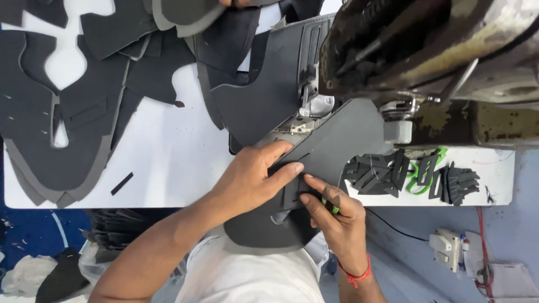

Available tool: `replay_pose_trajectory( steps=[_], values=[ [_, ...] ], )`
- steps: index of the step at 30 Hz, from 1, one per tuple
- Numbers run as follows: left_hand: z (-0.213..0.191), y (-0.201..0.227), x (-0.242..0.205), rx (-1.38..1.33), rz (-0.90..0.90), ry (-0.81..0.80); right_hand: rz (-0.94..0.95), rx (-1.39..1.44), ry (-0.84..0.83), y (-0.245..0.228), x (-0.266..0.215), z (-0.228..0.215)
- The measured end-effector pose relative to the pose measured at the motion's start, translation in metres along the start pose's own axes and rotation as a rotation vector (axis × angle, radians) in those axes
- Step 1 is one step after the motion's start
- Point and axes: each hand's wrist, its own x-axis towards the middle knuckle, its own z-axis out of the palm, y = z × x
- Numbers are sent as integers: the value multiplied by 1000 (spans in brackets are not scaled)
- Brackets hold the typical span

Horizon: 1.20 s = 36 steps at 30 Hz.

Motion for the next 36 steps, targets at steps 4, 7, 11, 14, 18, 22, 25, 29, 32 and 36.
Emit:
replay_pose_trajectory(
  steps=[4,7,11,14,18,22,25,29,32,36],
  values=[
    [-16,1,14,-114,-12,-51,13,38,14,-3,9,10],
    [-30,7,29,-29,-80,-89,45,52,27,-20,19,21],
    [-39,9,42,52,-91,-108,60,44,59,-25,26,27],
    [-42,6,51,40,18,-82,78,61,91,-28,32,30],
    [-45,2,60,10,-5,-123,55,116,91,-25,37,32],
    [-46,-5,72,30,15,-99,55,140,92,-28,48,31],
    [-47,-11,78,-93,18,-139,76,142,91,-38,54,31],
    [-46,-6,78,-4,87,-84,12,128,70,-39,61,31],
    [-44,10,68,197,139,55,-30,93,87,-39,66,32],
    [-44,22,64,278,-43,-25,-76,163,123,-37,67,36]
  ],
)
